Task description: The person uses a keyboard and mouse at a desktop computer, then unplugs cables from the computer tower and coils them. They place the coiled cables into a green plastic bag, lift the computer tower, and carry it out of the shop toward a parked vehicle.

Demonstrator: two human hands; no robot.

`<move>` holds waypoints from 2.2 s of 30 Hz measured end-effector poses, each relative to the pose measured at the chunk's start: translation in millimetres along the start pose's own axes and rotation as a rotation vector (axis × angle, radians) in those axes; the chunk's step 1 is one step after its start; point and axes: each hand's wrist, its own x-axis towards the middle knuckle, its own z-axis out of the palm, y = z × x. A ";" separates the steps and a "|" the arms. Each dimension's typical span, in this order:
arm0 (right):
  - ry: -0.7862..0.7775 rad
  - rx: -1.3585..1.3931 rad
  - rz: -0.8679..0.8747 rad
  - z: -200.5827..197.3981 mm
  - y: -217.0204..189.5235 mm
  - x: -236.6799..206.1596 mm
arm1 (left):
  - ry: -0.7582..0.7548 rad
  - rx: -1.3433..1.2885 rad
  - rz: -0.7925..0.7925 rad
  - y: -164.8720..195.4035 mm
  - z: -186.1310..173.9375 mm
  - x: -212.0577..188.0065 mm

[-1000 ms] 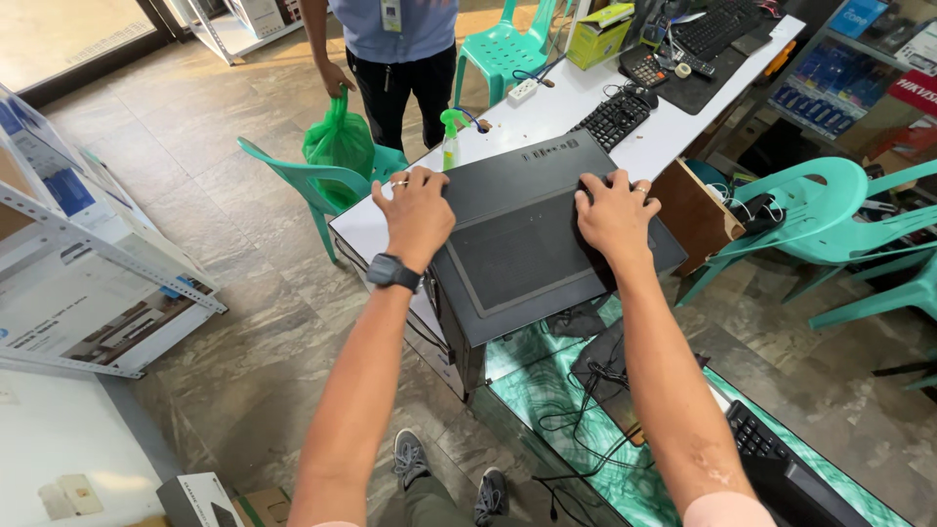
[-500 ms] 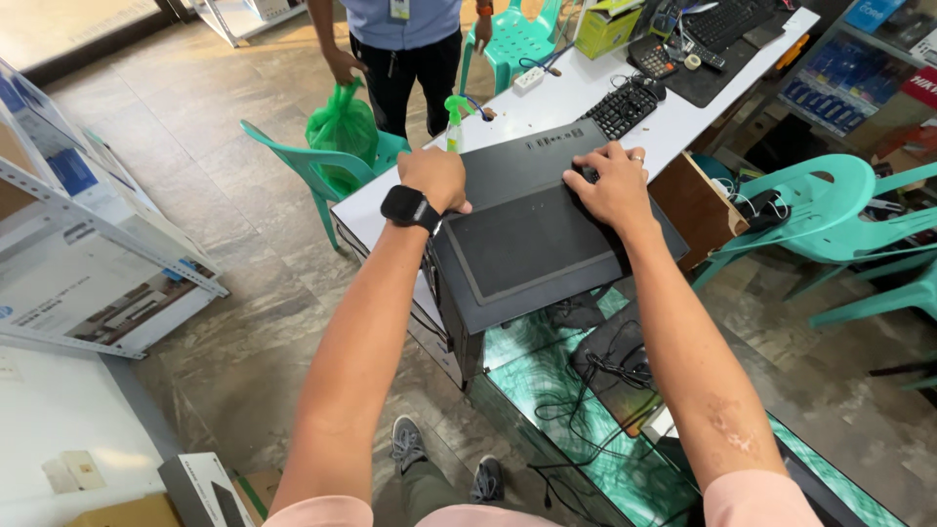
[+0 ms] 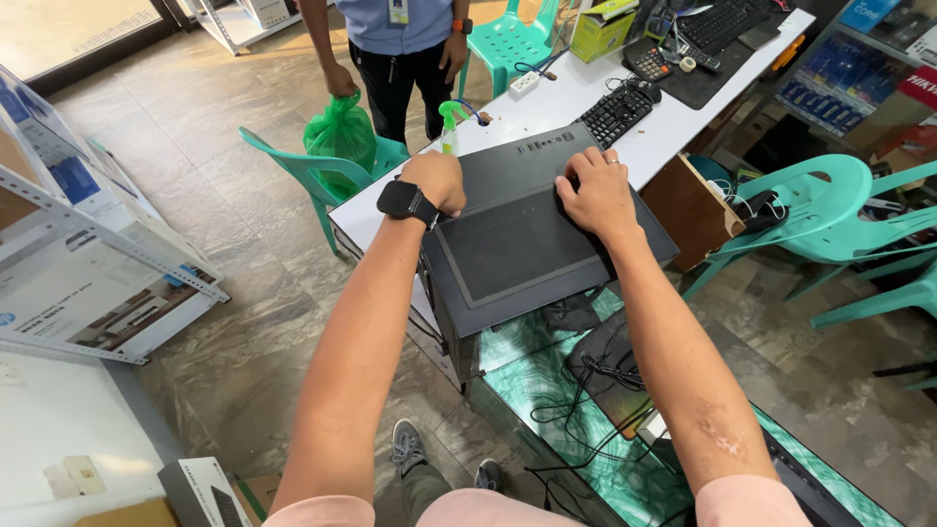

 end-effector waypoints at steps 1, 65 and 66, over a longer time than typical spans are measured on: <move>-0.011 -0.024 -0.012 0.2 -0.6 0.8 | -0.034 -0.001 0.018 0.3 -0.2 -1.5; -0.143 -0.026 0.085 -5.9 34.6 11.7 | -0.082 -0.018 0.120 -49.5 7.3 -10.5; -0.137 -0.034 0.076 -5.4 35.8 12.7 | -0.076 -0.016 0.124 -49.3 6.8 -10.3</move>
